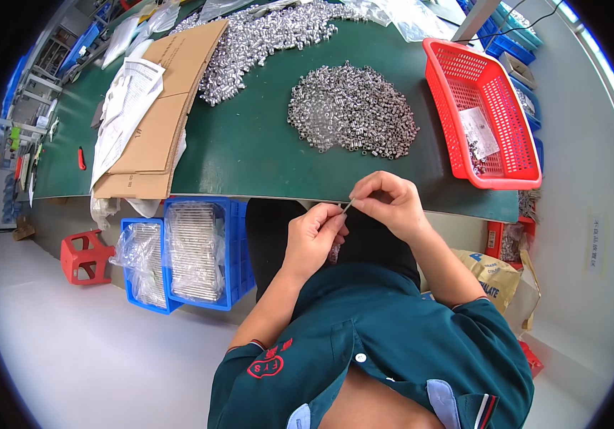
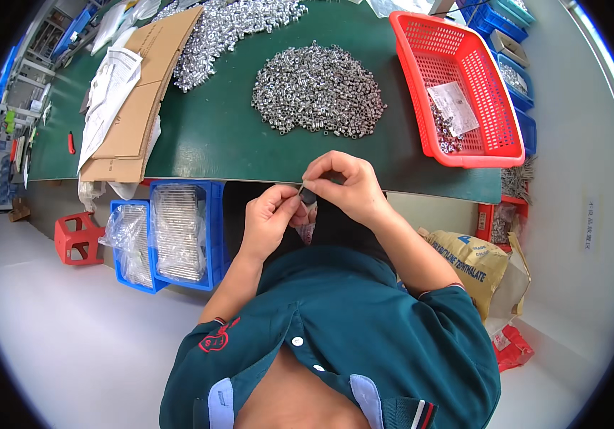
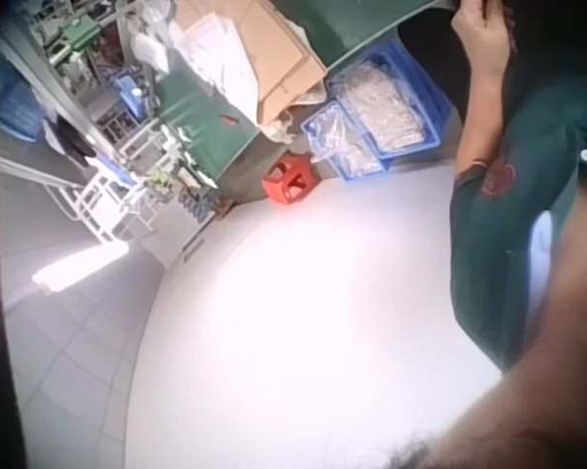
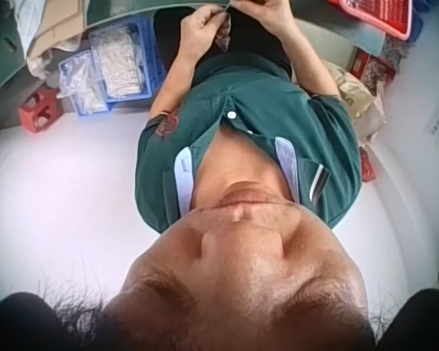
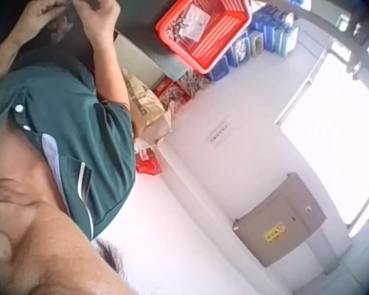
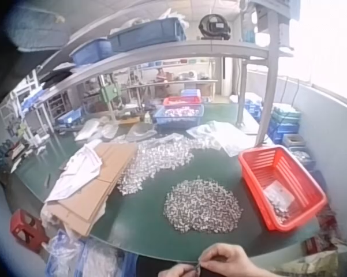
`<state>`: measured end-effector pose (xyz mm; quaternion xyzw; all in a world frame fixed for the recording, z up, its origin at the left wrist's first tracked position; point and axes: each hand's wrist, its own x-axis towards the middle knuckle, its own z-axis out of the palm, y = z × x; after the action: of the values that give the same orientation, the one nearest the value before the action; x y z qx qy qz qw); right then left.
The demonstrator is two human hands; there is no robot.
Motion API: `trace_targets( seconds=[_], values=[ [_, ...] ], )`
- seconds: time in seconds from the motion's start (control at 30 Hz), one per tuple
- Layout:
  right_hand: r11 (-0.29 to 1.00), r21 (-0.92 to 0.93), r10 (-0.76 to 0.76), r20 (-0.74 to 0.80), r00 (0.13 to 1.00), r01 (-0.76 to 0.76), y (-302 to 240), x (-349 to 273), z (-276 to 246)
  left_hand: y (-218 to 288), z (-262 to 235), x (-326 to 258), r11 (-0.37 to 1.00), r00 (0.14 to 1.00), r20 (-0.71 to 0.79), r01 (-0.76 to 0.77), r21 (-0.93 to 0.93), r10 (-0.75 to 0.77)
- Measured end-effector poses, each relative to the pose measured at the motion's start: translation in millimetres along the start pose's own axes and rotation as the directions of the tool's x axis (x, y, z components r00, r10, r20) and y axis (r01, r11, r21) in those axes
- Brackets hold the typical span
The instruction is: Inspecting and sorting small metal pins on a workbench in a manufacturing setting.
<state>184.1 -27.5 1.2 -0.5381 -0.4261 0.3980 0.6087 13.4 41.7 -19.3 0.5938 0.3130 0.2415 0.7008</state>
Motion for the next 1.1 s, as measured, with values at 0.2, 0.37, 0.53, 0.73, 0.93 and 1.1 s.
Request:
trace_targets(
  seconds=[0.2,0.37,0.53,0.73,0.93,1.1],
  values=[
    [0.933,-0.349,0.139,0.123,0.983,-0.088,-23,0,-2,3,0,0,0.997,0.998,0.024,-0.065,0.036,0.064],
    [0.854,-0.521,0.073,0.129,0.989,0.005,-23,5,-8,2,-2,0,1.0,1.0,0.013,-0.02,0.013,0.02],
    [0.454,-0.881,-0.377,-0.057,0.924,0.131,-4,28,-19,-8,-4,-1,0.99,0.999,0.02,0.04,-0.133,-0.037],
    [0.37,-0.916,-0.432,-0.02,0.901,0.158,9,38,-19,-12,-6,-1,0.984,0.996,0.028,0.086,-0.154,-0.083],
    [0.383,-0.902,-0.376,0.043,0.925,0.198,6,31,-21,-13,-7,0,0.987,0.997,0.032,0.07,-0.143,-0.066],
    [0.405,-0.894,-0.311,0.061,0.949,0.19,6,29,-19,-14,-4,5,0.991,0.998,0.019,0.056,-0.125,-0.054]
  ],
)
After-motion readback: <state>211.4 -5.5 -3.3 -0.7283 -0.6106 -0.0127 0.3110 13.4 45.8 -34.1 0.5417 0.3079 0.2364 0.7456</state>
